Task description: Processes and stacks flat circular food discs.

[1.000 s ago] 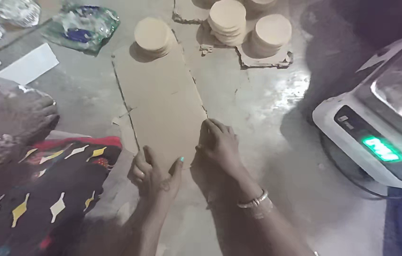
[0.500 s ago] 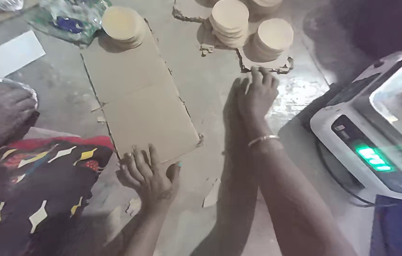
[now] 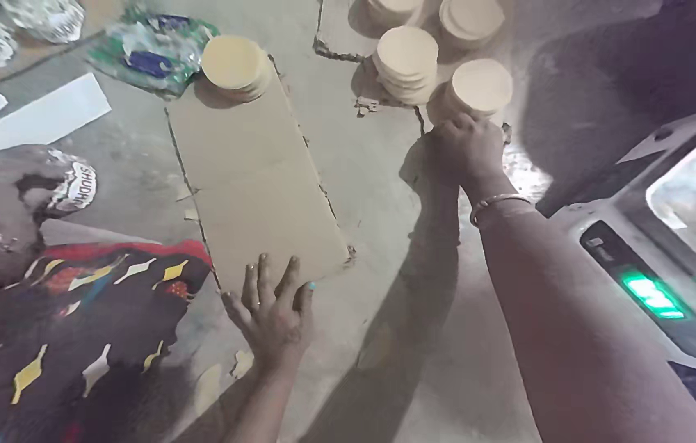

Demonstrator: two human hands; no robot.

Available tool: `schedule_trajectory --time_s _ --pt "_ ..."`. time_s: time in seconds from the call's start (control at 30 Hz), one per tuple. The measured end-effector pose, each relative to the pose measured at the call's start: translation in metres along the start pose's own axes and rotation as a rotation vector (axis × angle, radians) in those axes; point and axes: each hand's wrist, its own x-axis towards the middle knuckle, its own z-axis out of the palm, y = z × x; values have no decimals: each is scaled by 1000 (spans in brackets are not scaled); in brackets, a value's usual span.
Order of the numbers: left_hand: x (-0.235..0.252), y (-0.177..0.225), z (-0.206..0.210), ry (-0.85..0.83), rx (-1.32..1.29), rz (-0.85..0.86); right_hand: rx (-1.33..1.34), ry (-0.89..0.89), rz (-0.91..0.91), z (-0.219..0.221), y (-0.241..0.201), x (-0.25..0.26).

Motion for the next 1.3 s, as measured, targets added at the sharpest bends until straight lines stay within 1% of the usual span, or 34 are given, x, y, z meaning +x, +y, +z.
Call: schedule_trajectory --time_s 0.1,0.17,0.27,0.43,0.5,0.53,0.6,0.63,0.67,0.73,0.87,0.97,1.07,1.17,1.23,1.27,1.3 --pt "1 1 -1 -1 -30 -90 51 69 -57 2 -6 -28" --pt "3 3 -1 -2 -19 -157 87 95 -66 -1 -16 -54" --pt "5 5 -5 -36 -4 -229 95 152 -126 0 -30 -97" --pt "4 5 -5 -21 5 -270 120 49 -137 -19 -70 -172" --pt "4 6 -6 -16 1 -272 110 169 -150 -12 -80 -193" --pt "4 7 -9 -29 -2 -275 130 147 -127 -15 -86 -202" --pt "5 8 -14 -81 -5 -289 162 40 -55 -23 -96 -213" --pt "5 9 -15 -83 -16 -284 178 -44 -13 -27 -100 -215" --pt "4 8 -15 -67 -25 -275 192 -91 13 -30 -102 -217" --pt "4 7 -14 -54 -25 -270 201 -102 15 -29 -103 -218" --pt "4 4 -12 -45 -31 -259 195 -21 -20 -26 -104 -218" --pt "4 3 -10 0 -61 -223 198 -52 -2 -29 -108 -220" --pt "2 -3 -9 57 -148 -167 167 -1 -9 -26 -114 -236" --pt "-12 -3 -26 69 -342 -109 146 46 -25 -23 -128 -263" --pt "-34 7 -51 -29 -461 -90 164 4 -3 -35 -151 -279" --pt "-49 14 -60 -105 -590 -119 170 78 -14 -34 -163 -288" --pt "-64 20 -69 -218 -729 -192 188 99 -9 -36 -176 -296"
